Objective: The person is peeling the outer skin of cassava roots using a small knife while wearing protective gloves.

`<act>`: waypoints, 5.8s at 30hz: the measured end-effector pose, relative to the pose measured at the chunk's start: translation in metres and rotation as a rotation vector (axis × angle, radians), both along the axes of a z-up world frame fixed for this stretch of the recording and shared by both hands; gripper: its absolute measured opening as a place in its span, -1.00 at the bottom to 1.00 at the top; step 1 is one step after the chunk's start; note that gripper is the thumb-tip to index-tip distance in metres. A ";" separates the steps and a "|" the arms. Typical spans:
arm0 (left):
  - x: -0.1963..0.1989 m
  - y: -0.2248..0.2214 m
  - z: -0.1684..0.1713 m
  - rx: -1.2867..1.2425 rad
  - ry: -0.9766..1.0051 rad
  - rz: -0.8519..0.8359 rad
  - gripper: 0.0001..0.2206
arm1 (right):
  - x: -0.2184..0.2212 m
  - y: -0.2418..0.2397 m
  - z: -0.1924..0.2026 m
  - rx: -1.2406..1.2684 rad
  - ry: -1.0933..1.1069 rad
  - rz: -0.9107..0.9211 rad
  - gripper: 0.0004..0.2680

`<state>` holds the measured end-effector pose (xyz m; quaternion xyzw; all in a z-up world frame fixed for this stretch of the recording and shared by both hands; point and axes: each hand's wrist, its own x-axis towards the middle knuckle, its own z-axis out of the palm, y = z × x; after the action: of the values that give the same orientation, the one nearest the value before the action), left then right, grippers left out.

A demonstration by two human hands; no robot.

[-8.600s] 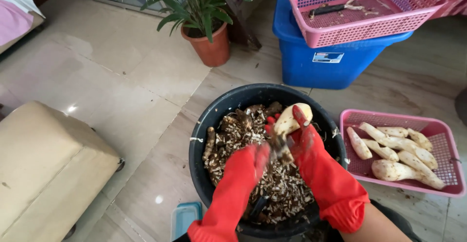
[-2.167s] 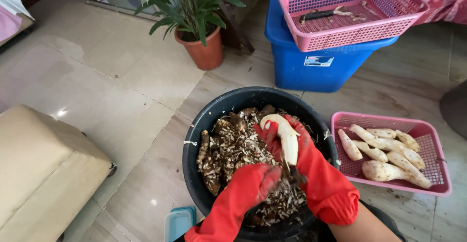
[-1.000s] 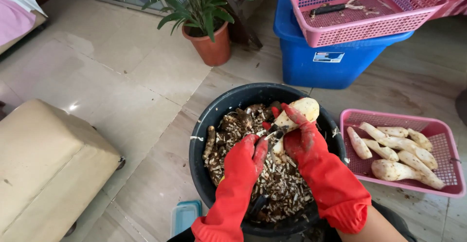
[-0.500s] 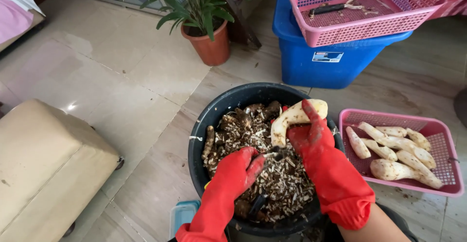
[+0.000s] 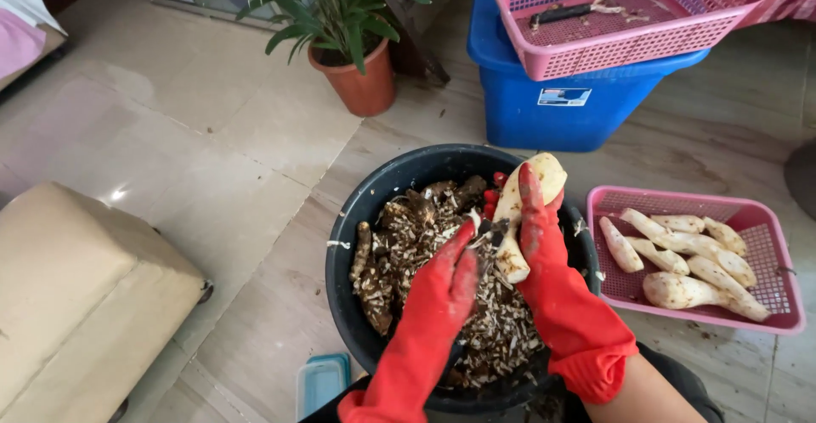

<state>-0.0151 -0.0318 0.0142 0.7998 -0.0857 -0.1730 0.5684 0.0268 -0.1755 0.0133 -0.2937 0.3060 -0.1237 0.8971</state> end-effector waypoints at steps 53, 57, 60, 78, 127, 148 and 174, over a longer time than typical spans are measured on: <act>-0.013 -0.008 0.051 0.177 0.145 -0.076 -0.38 | -0.003 0.000 0.004 -0.173 0.201 0.218 -0.32; 0.013 0.005 0.023 0.160 -0.008 0.170 -0.51 | 0.016 -0.013 -0.088 0.022 -0.274 0.368 -0.51; 0.032 0.018 -0.023 0.019 -0.476 0.109 -0.58 | 0.012 -0.004 -0.090 0.016 -0.275 0.440 -0.56; 0.010 0.027 -0.027 0.056 -0.561 -0.127 -0.61 | -0.010 0.014 0.017 -0.090 0.067 0.579 -0.54; 0.009 0.031 0.010 -0.308 0.128 0.649 -0.69 | 0.018 -0.134 -0.231 -0.130 0.357 -0.264 -0.60; 0.061 0.122 -0.122 0.631 -0.064 0.424 -0.41 | -0.028 -0.022 -0.428 -1.451 0.426 0.859 -0.38; 0.023 0.192 -0.442 0.111 0.497 0.684 -0.22 | 0.004 0.012 -0.350 -2.154 0.563 1.306 -0.70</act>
<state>0.0079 0.1604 -0.4275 0.7454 0.3337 -0.1664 0.5525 0.0310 -0.1634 -0.3364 -0.9754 0.0306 0.2181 0.0085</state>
